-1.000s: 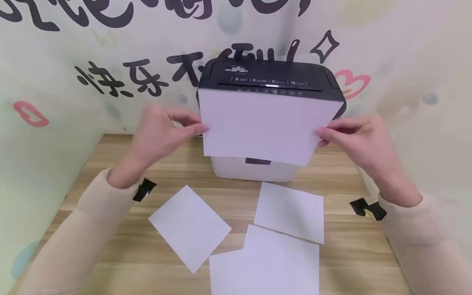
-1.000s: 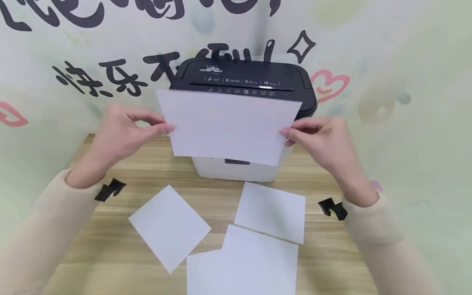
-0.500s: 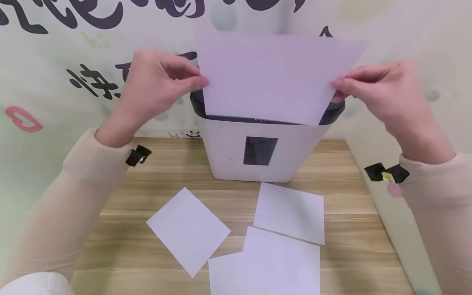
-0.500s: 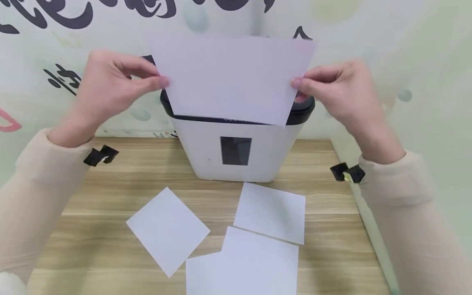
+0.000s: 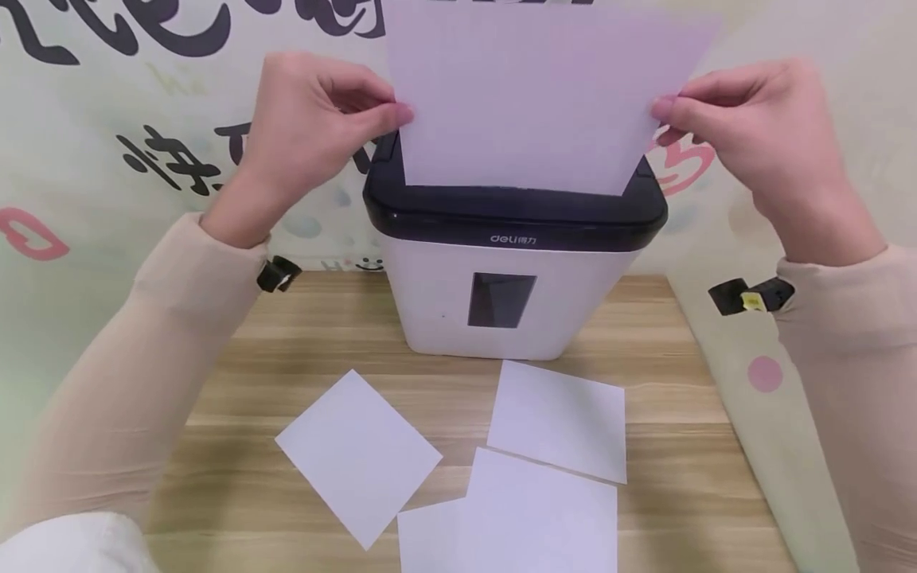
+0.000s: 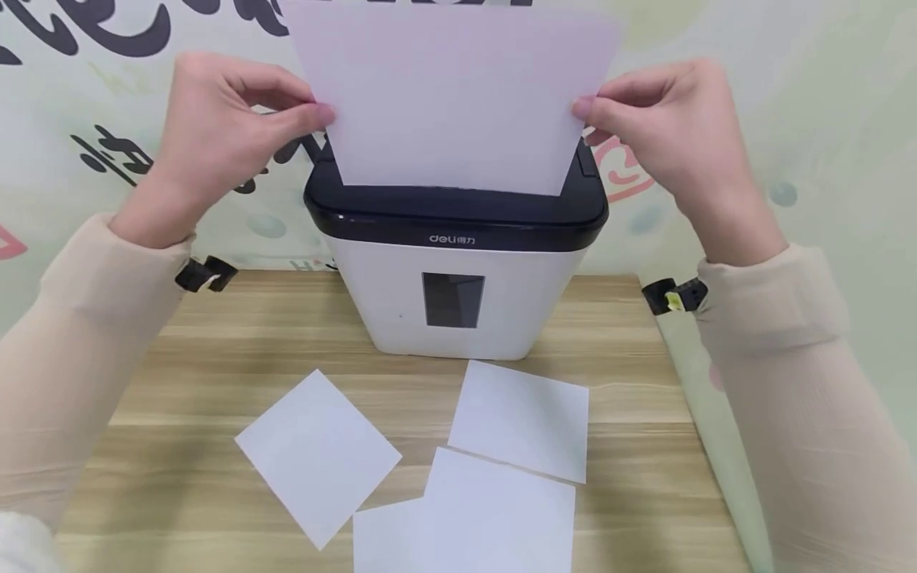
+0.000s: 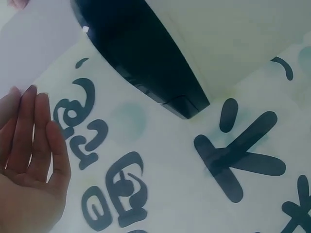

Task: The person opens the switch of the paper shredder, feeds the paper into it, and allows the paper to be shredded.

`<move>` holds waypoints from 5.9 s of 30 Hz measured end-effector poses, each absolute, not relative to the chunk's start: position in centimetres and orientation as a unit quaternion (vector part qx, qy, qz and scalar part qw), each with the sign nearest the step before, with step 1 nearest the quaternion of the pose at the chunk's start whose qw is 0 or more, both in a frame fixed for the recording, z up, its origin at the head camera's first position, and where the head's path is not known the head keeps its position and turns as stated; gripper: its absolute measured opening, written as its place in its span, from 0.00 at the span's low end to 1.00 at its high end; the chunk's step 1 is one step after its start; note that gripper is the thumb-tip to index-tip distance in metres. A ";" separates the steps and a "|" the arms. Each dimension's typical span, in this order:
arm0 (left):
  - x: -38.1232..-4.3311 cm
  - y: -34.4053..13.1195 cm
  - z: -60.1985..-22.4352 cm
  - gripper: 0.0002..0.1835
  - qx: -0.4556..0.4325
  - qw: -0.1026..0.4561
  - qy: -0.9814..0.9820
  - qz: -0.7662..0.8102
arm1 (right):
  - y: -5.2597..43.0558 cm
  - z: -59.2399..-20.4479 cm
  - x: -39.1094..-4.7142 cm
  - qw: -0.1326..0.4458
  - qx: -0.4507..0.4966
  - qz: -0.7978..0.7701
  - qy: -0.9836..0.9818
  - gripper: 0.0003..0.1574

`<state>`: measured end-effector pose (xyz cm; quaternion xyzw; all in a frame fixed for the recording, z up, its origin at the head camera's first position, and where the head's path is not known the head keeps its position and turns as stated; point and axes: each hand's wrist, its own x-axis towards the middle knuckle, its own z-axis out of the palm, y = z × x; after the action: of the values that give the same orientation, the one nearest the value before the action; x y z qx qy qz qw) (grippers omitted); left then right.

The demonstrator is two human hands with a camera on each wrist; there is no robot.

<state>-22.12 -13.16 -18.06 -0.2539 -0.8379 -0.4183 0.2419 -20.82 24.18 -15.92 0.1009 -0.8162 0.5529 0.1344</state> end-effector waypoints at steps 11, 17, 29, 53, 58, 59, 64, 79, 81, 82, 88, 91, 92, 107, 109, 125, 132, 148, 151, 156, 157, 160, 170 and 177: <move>-24.2 -13.0 -18.4 0.09 -0.232 0.254 -0.844 -0.411 | 23.8 -15.9 -22.6 0.123 0.092 0.559 -0.815 0.12; -24.3 -13.2 -18.5 0.10 -0.223 0.240 -0.845 -0.422 | 23.7 -16.1 -22.7 0.117 0.089 0.566 -0.811 0.13; -25.0 -13.8 -19.9 0.07 -0.206 0.218 -0.846 -0.441 | 23.1 -17.7 -22.9 0.096 0.087 0.556 -0.821 0.12; -24.2 -13.8 -22.2 0.09 -0.238 0.197 -0.891 -0.332 | 23.1 -21.0 -23.0 0.111 0.095 0.449 -0.881 0.09; -24.1 -13.8 -22.4 0.10 -0.233 0.191 -0.896 -0.328 | 22.9 -21.6 -23.1 0.126 0.096 0.409 -0.898 0.10; -24.1 -13.8 -22.5 0.10 -0.232 0.193 -0.895 -0.328 | 22.9 -21.7 -23.1 0.128 0.096 0.405 -0.900 0.10; -24.1 -13.9 -22.6 0.10 -0.235 0.200 -0.892 -0.330 | 22.9 -21.9 -23.2 0.138 0.098 0.403 -0.899 0.08; -23.9 -14.0 -22.5 0.11 -0.231 0.196 -0.894 -0.329 | 22.8 -22.0 -22.9 0.150 0.107 0.408 -0.894 0.15; -23.8 -14.2 -22.5 0.14 -0.227 0.192 -0.898 -0.324 | 22.8 -22.0 -22.8 0.157 0.106 0.394 -0.899 0.19; -23.7 -14.3 -22.4 0.15 -0.224 0.191 -0.899 -0.324 | 22.8 -22.0 -22.6 0.159 0.105 0.384 -0.904 0.22; -23.1 -15.9 -22.7 0.28 -0.196 0.179 -0.902 -0.339 | 23.5 -22.5 -21.8 0.138 0.088 0.370 -0.914 0.36; -22.6 -17.3 -23.3 0.32 -0.180 0.176 -0.898 -0.361 | 24.4 -23.0 -21.3 0.128 0.087 0.392 -0.907 0.37; -22.4 -17.9 -23.6 0.33 -0.176 0.178 -0.895 -0.369 | 24.8 -23.2 -21.0 0.126 0.086 0.401 -0.903 0.37; -19.5 -22.9 -29.9 0.32 -0.138 0.154 -0.880 -0.428 | 28.7 -28.2 -16.2 0.089 0.102 0.408 -0.903 0.41; -19.1 -22.9 -30.6 0.31 -0.140 0.153 -0.879 -0.429 | 28.9 -28.6 -15.9 0.083 0.102 0.408 -0.903 0.41; -15.3 -22.6 -41.9 0.24 -0.158 0.057 -0.888 -0.428 | 30.2 -37.8 -12.6 0.022 0.085 0.430 -0.899 0.43; -14.3 -21.1 -44.1 0.29 -0.175 0.023 -0.903 -0.392 | 30.6 -39.7 -11.4 0.009 0.080 0.441 -0.894 0.44; -12.5 -16.3 -47.5 0.37 -0.292 -0.002 -0.912 -0.289 | 31.8 -45.2 -8.8 0.063 0.168 0.201 -0.963 0.66; -12.4 -14.9 -48.1 0.39 -0.323 -0.010 -0.904 -0.281 | 32.3 -46.3 -8.6 0.059 0.171 0.175 -0.968 0.67; -12.4 -12.5 -48.8 0.40 -0.358 -0.028 -0.897 -0.258 | 32.7 -47.5 -8.4 0.011 0.159 0.150 -0.976 0.70; -12.5 -12.1 -48.8 0.40 -0.364 -0.027 -0.897 -0.250 | 32.7 -47.7 -8.3 0.003 0.156 0.147 -0.977 0.71; -12.7 -10.8 -48.9 0.38 -0.385 -0.017 -0.893 -0.233 | 32.7 -48.0 -8.0 -0.014 0.146 0.136 -0.980 0.71; -13.8 -5.5 -49.8 0.44 -0.407 -0.060 -0.901 -0.139 | 32.5 -49.2 -7.3 -0.055 0.135 0.095 -0.985 0.72; -13.8 -3.5 -50.4 0.52 -0.392 -0.041 -0.915 -0.085 | 32.2 -50.5 -6.7 -0.067 0.122 0.091 -0.986 0.70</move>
<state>-13.84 -3.52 -50.44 -0.3915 -0.9153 -0.0854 -0.0408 -6.66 32.24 -50.54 0.1216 -0.9861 0.0908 -0.0670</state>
